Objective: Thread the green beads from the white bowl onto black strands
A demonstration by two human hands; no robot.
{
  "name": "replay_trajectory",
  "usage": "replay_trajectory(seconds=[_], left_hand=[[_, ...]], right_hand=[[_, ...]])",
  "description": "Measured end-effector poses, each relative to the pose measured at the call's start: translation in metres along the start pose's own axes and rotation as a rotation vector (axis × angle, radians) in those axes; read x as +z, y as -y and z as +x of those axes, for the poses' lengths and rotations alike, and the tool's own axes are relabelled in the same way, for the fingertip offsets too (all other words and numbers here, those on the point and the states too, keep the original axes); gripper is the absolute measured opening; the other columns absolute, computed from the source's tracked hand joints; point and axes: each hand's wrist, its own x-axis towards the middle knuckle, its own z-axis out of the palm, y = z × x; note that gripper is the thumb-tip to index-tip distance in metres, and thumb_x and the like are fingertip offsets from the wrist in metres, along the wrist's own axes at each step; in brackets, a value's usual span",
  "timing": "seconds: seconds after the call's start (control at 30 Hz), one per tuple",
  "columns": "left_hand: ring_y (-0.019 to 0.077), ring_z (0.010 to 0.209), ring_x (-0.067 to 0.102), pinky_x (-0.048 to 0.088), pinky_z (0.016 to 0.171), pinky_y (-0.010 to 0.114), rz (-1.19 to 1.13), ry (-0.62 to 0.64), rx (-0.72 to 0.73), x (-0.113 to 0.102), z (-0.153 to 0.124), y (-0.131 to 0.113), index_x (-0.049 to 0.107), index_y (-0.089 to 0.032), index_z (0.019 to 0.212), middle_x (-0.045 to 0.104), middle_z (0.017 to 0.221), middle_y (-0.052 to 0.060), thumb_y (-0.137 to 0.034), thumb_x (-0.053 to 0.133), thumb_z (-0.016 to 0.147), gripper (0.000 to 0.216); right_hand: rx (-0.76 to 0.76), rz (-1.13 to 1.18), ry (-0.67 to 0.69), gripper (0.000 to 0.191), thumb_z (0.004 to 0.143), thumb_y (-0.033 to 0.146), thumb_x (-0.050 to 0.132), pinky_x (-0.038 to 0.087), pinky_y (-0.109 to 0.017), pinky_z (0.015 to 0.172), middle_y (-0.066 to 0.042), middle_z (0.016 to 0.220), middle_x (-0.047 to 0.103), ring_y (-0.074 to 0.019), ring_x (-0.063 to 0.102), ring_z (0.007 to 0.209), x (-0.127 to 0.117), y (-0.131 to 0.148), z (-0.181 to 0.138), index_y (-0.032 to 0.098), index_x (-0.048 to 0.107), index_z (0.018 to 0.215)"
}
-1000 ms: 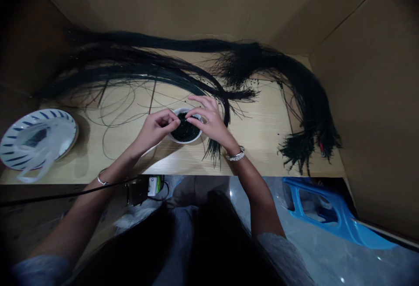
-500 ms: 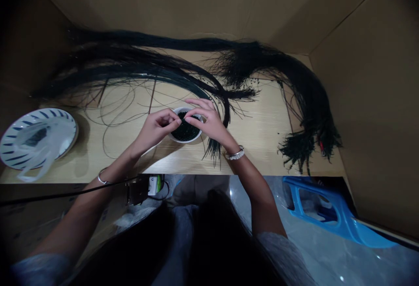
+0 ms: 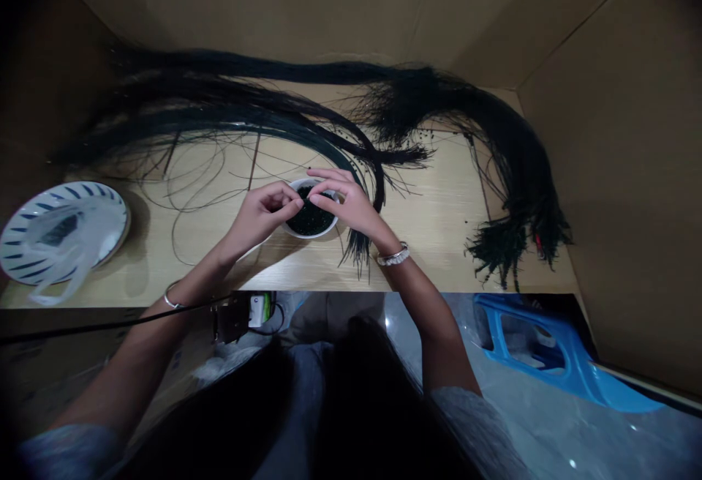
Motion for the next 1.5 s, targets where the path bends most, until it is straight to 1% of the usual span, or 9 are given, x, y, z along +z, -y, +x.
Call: replay_trajectory(seconds=[0.23, 0.47, 0.63, 0.8, 1.0, 1.2, 1.4, 1.5], left_hand=[[0.0093, 0.053, 0.041, 0.027, 0.054, 0.024, 0.007, -0.004, 0.008, 0.0003, 0.0009, 0.0002, 0.066, -0.018, 0.079, 0.051, 0.06, -0.003, -0.035, 0.073, 0.088, 0.02], [0.0096, 0.053, 0.042, 0.028, 0.054, 0.024, 0.019, 0.004, 0.0, 0.0001, 0.0009, 0.0011, 0.066, -0.019, 0.08, 0.052, 0.06, -0.002, -0.036, 0.072, 0.089, 0.02], [0.0099, 0.053, 0.041, 0.028, 0.053, 0.025, 0.04, 0.015, -0.002, 0.0003, 0.0004, 0.0011, 0.065, -0.018, 0.079, 0.049, 0.059, -0.003, -0.039, 0.072, 0.089, 0.023], [0.0103, 0.056, 0.043, 0.03, 0.055, 0.025, 0.097, 0.034, 0.023, 0.001, -0.0012, 0.0037, 0.067, -0.018, 0.083, 0.052, 0.064, -0.003, -0.039, 0.069, 0.09, 0.022], [0.0101, 0.057, 0.041, 0.03, 0.056, 0.025, 0.118, 0.02, 0.036, 0.0009, -0.0014, 0.0026, 0.067, -0.018, 0.084, 0.05, 0.063, -0.004, -0.037, 0.069, 0.091, 0.021], [0.0106, 0.057, 0.042, 0.031, 0.055, 0.025, 0.12, 0.04, 0.046, 0.0004, -0.0008, 0.0024, 0.068, -0.018, 0.086, 0.051, 0.064, -0.003, -0.039, 0.069, 0.091, 0.021], [0.01, 0.056, 0.04, 0.03, 0.055, 0.024, 0.11, -0.01, 0.049, 0.0024, 0.0005, 0.004, 0.065, -0.02, 0.088, 0.047, 0.063, -0.004, -0.041, 0.076, 0.087, 0.024], [0.0105, 0.056, 0.041, 0.032, 0.056, 0.024, 0.122, -0.011, 0.047, 0.0015, 0.0008, 0.0069, 0.064, -0.021, 0.093, 0.048, 0.064, -0.004, -0.04, 0.075, 0.088, 0.022]], right_hand=[[0.027, 0.033, 0.01, 0.024, 0.093, 0.052, 0.071, 0.034, -0.055, 0.123, -0.002, 0.139, 0.069, -0.0262, 0.055, 0.137, 0.0003, 0.0006, 0.0002, 0.029, 0.077, 0.093], [0.0, 0.038, 0.006, 0.023, 0.094, 0.051, 0.07, 0.036, -0.054, 0.122, -0.002, 0.138, 0.07, -0.0259, 0.056, 0.136, 0.0005, 0.0005, -0.0003, 0.029, 0.077, 0.093], [0.008, 0.024, 0.017, 0.029, 0.094, 0.056, 0.068, 0.036, -0.053, 0.122, -0.003, 0.138, 0.069, -0.0256, 0.057, 0.136, 0.0025, 0.0021, -0.0008, 0.028, 0.076, 0.093], [0.017, 0.063, 0.042, 0.032, 0.093, 0.058, 0.068, 0.034, -0.052, 0.124, -0.005, 0.139, 0.068, -0.0255, 0.057, 0.137, 0.0045, 0.0029, -0.0016, 0.027, 0.075, 0.093], [0.073, 0.104, 0.018, 0.032, 0.092, 0.057, 0.069, 0.035, -0.051, 0.123, -0.006, 0.137, 0.069, -0.0256, 0.059, 0.136, 0.0045, 0.0019, -0.0023, 0.026, 0.075, 0.092], [0.03, 0.068, 0.012, 0.033, 0.093, 0.057, 0.067, 0.036, -0.052, 0.121, -0.007, 0.134, 0.07, -0.0263, 0.059, 0.133, 0.0062, -0.0001, -0.0016, 0.025, 0.073, 0.089], [-0.05, 0.022, -0.003, 0.033, 0.095, 0.058, 0.065, 0.037, -0.052, 0.12, -0.005, 0.136, 0.068, -0.0263, 0.058, 0.133, 0.004, 0.0022, -0.0018, 0.027, 0.073, 0.091], [-0.054, -0.007, -0.015, 0.034, 0.096, 0.058, 0.063, 0.037, -0.052, 0.12, -0.005, 0.135, 0.068, -0.0263, 0.058, 0.133, 0.0029, 0.0042, -0.0023, 0.026, 0.073, 0.092]])
